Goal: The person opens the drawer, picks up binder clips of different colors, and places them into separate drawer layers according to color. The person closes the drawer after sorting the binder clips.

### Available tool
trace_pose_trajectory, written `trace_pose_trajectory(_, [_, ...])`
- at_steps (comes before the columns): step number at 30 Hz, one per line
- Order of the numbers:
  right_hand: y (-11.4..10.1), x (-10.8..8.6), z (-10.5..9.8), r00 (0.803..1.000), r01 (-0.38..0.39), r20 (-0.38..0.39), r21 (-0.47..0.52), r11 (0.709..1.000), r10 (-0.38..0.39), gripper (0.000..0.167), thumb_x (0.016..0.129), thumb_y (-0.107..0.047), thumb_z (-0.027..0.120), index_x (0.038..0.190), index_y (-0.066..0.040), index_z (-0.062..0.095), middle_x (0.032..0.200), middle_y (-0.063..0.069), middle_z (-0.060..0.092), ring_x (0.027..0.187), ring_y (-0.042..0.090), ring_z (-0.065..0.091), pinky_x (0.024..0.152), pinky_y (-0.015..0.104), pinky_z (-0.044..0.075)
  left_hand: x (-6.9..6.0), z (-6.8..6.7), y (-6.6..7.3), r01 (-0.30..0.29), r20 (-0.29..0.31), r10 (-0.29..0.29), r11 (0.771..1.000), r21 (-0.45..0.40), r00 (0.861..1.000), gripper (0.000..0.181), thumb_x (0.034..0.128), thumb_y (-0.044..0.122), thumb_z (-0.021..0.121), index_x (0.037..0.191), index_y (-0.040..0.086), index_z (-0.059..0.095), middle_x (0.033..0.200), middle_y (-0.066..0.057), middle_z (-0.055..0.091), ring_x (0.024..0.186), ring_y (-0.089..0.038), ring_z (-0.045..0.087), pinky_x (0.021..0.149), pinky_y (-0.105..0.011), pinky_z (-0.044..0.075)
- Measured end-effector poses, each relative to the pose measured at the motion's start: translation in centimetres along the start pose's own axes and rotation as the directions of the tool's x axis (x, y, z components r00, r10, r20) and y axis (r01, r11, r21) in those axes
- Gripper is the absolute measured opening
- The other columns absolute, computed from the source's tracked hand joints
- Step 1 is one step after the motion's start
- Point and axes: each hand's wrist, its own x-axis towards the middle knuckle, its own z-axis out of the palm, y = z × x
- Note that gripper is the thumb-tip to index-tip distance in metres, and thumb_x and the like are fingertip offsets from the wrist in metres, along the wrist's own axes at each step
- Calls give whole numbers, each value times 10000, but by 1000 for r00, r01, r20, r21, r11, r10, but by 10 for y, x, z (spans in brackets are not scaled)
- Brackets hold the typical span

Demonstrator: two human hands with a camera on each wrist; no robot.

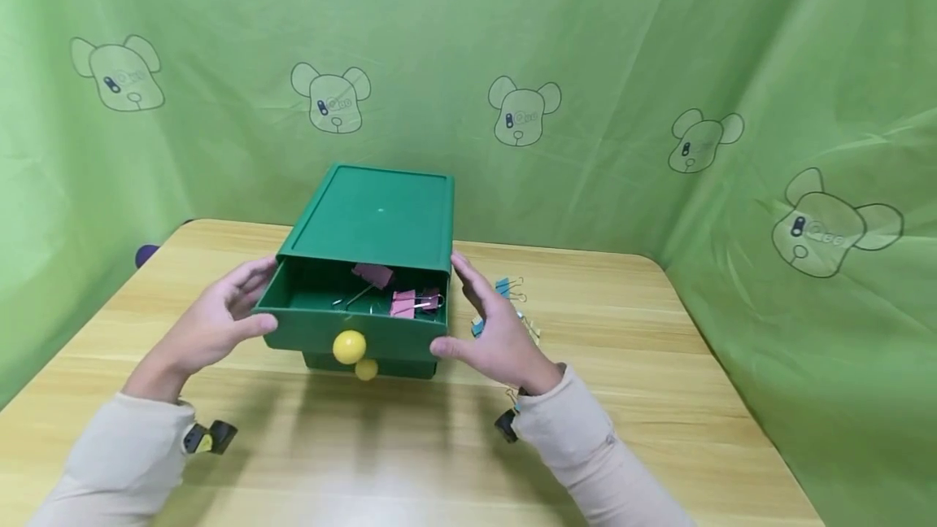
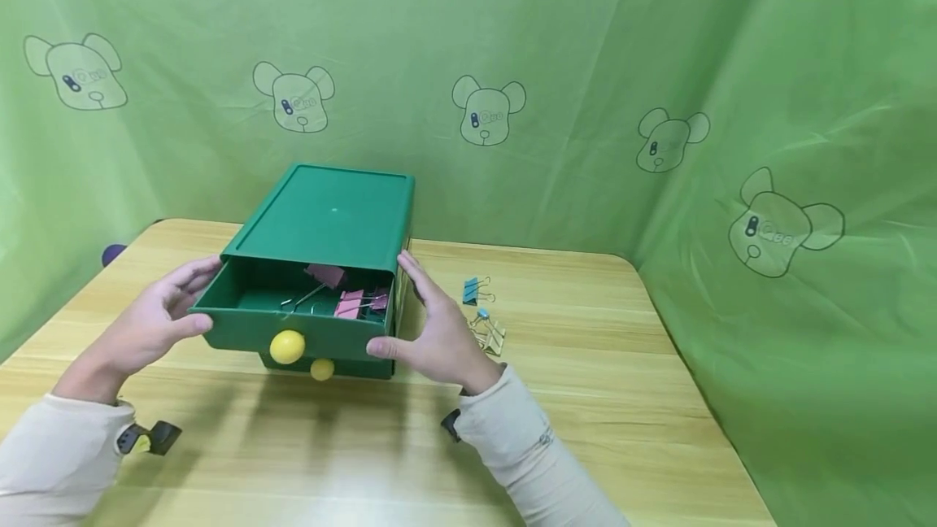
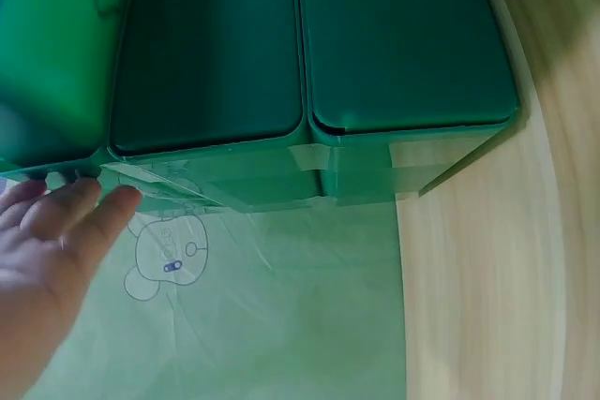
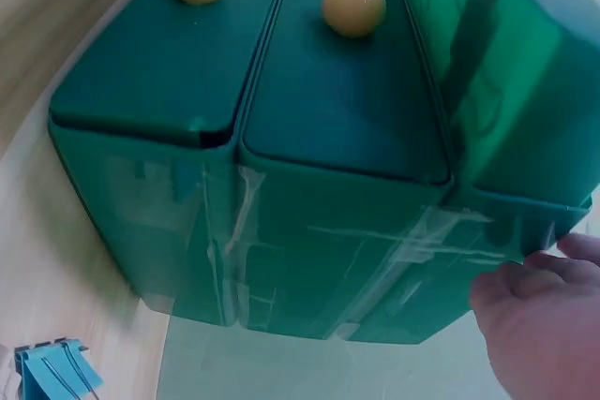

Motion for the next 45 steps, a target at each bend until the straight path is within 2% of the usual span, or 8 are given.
trace_pose_trajectory(4, [1,5,-1,996,-23,-92,-31,999,20,856,767,-238,841,1489,-174,385,1520,-18,359,1392,191,328,1109,390,289,4,5,8,150,-123,-132,977,153,984,631,965,107,600,1459,-102,267,1486,-297,308,1334,-281,418,938,-168,414])
trace_pose_trajectory(7, [3,11,0,987,1,-160,-63,998,-11,769,746,-145,853,1420,-109,486,1455,25,460,1343,228,411,1088,395,328,7,8,11,230,-214,-178,941,250,961,615,969,243,617,1427,-79,362,1452,-274,383,1301,-442,409,975,-308,428])
trace_pose_trajectory(11, [5,17,1,969,41,-240,-93,995,-63,654,733,-124,860,1323,-71,581,1353,55,562,1262,230,501,1052,392,377,13,15,14,249,-317,-149,920,303,937,549,949,307,642,1330,-61,495,1335,-274,514,1202,-450,518,924,-505,447])
trace_pose_trajectory(17, [7,21,4,937,67,-329,-155,986,-116,546,718,-115,868,1213,-42,649,1235,80,640,1129,231,589,972,398,445,22,24,16,250,-425,-82,900,356,901,444,913,323,689,1163,-35,603,1166,-238,631,1087,-433,606,830,-544,509])
trace_pose_trajectory(22, [9,24,5,919,87,-364,-182,979,-150,486,727,-101,861,1164,-27,663,1188,94,659,1082,236,607,938,394,463,27,27,16,260,-472,-53,885,386,880,409,895,319,713,1090,-27,614,1110,-243,654,1061,-432,620,781,-506,525])
trace_pose_trajectory(28, [11,27,7,908,109,-377,-205,973,-181,451,738,-102,853,1140,-16,665,1163,102,667,1066,275,616,923,377,470,29,29,16,267,-510,-31,877,399,860,367,878,325,733,983,-8,620,1100,-204,669,1013,-387,655,737,-377,514])
trace_pose_trajectory(35, [13,28,8,900,136,-382,-210,968,-209,447,730,-82,855,1128,-5,664,1150,110,668,1059,235,620,918,359,478,30,28,16,279,-518,-37,874,397,855,374,876,346,731,960,1,615,1124,-197,663,1015,-381,655,750,-451,531])
trace_pose_trajectory(45, [14,29,9,895,138,-393,-208,968,-211,426,731,-72,851,1108,3,666,1128,116,671,1032,242,626,901,369,487,32,27,15,276,-527,-20,868,412,850,361,861,343,748,888,12,605,1134,-198,664,985,-381,664,697,-345,497])
